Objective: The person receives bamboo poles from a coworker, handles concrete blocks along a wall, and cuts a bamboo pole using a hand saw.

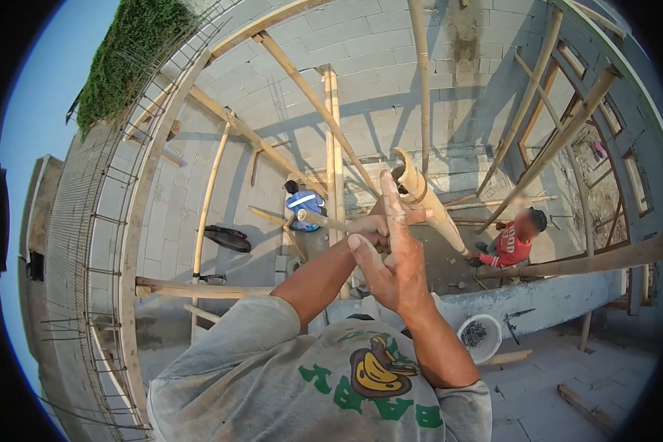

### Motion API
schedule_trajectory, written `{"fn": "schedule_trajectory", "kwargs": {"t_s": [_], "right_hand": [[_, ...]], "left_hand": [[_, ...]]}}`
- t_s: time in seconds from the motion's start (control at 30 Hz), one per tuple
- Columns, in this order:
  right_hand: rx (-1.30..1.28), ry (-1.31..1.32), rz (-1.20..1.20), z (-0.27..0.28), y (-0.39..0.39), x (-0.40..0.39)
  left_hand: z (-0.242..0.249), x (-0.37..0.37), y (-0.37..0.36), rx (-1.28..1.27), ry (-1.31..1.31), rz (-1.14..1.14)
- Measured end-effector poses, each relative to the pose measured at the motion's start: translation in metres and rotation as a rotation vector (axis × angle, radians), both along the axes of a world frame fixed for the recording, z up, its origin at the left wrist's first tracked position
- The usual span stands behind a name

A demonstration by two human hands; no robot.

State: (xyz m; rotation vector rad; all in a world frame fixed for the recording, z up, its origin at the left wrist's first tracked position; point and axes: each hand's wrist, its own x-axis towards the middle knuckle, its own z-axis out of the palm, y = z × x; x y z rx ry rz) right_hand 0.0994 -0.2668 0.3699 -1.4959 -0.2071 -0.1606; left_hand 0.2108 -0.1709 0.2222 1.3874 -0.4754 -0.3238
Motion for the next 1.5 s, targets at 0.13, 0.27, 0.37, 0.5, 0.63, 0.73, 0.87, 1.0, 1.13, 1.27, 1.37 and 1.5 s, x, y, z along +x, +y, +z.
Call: {"fn": "schedule_trajectory", "kwargs": {"t_s": [0.13,0.27,0.37,0.5,0.63,0.73,0.87,1.0,1.13,1.27,1.37,1.5], "right_hand": [[-0.105,0.036,-0.006,-0.011,0.003,-0.003],[0.132,0.131,-0.024,-0.028,0.014,0.002],[0.069,0.065,-0.029,-0.013,0.012,-0.001],[0.129,0.044,-0.16,-0.028,0.008,0.007],[0.167,0.087,-0.249,-0.019,-0.007,0.024],[0.163,0.186,-0.141,-0.015,-0.007,0.034],[0.278,0.342,-0.156,-0.019,-0.024,0.07],[0.137,0.556,0.187,-0.02,-0.042,0.12],[-0.044,0.551,0.358,-0.014,-0.038,0.147],[-0.111,0.543,0.46,-0.014,-0.034,0.157],[-0.047,0.514,0.405,-0.029,-0.025,0.152],[0.059,0.52,0.225,-0.032,-0.013,0.122]], "left_hand": [[0.019,-0.002,0.002,-0.007,0.213,-0.063],[0.023,0.001,0.005,-0.23,0.508,-0.145],[0.03,0.003,0.017,-0.193,0.597,-0.107],[0.02,0.001,0.015,0.342,-0.199,0.136],[0.012,0.007,0.027,0.197,0.165,-0.017],[0.009,0.009,0.031,0.24,0.17,0.05],[0.0,0.012,0.036,0.207,0.14,0.022],[0.031,0.0,0.037,0.142,0.169,0.002],[0.029,-0.011,0.047,0.204,0.211,0.087],[0.033,-0.011,0.057,0.366,0.28,0.143],[0.048,-0.016,0.055,0.432,0.307,0.152],[0.047,-0.02,0.056,0.388,0.229,0.164]]}}
